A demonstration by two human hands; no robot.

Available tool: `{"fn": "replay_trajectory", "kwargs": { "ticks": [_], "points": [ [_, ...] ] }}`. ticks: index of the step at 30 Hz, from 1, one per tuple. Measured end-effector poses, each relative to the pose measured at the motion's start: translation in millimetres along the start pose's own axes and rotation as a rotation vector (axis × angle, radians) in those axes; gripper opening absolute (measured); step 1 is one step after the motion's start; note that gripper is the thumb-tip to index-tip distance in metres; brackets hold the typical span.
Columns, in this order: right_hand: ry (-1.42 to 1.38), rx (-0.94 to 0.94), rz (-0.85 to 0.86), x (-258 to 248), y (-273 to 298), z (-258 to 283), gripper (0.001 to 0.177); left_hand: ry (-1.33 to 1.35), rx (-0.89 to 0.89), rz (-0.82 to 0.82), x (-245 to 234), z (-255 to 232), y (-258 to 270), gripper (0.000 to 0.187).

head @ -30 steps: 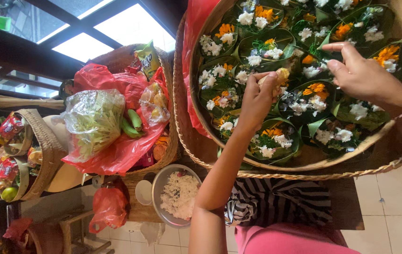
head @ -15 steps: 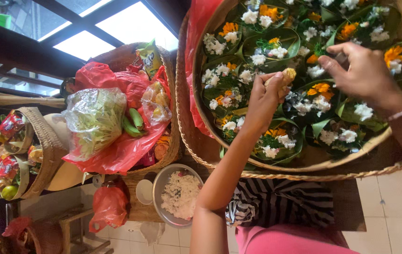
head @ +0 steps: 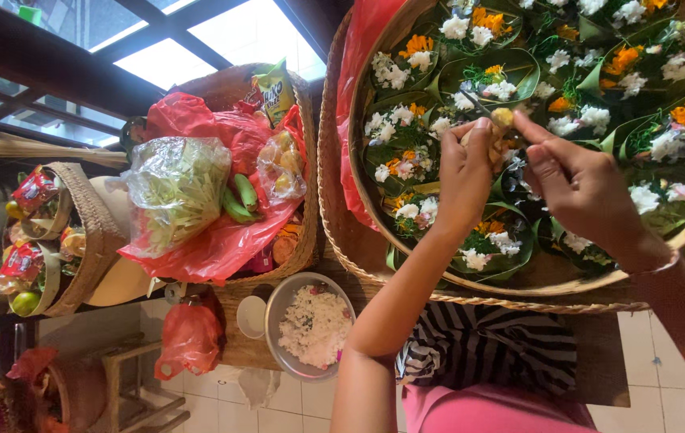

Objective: The person assembles offerings in banana leaf containers by adding rice and flowers from a bowl using their hands and a knife before placing the parcels into a large woven basket.

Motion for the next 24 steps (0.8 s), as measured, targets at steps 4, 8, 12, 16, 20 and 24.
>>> {"fn": "replay_trajectory", "kwargs": {
  "ticks": [4, 8, 12, 16, 20, 24],
  "points": [
    [0.139, -0.208, -0.223, 15, 4, 7, 0.042, -0.094, 0.089, -0.074, 4, -15, 14, 0.04],
    [0.143, -0.268, -0.281, 25, 5, 12, 0.041, -0.094, 0.161, -0.096, 8, -24, 23, 0.037],
    [0.21, -0.357, -0.275, 25, -3, 7, 0.037, -0.207, 0.26, -0.112, -1, -25, 15, 0.036],
    [0.346, -0.195, -0.096, 14, -24, -14, 0.04, -0.283, 0.233, -0.018, -27, -26, -2, 0.036],
    [0.135, 0.035, -0.002, -17, -47, -38, 0.047, -0.375, 0.128, -0.08, -41, -24, -21, 0.035],
    [0.257, -0.142, -0.002, -24, -83, -73, 0.046, -0.062, -0.009, 0.036, -33, -3, -26, 0.037]
  ]
}}
Point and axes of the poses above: each hand's wrist, its own y-axis away from the middle knuckle, its own x-axis out of the palm, z = x × y, the point moved 2 cm from there along -y, towards the middle knuckle, and after that the axes turned 6 degrees about -z, right-handed, at the moved point
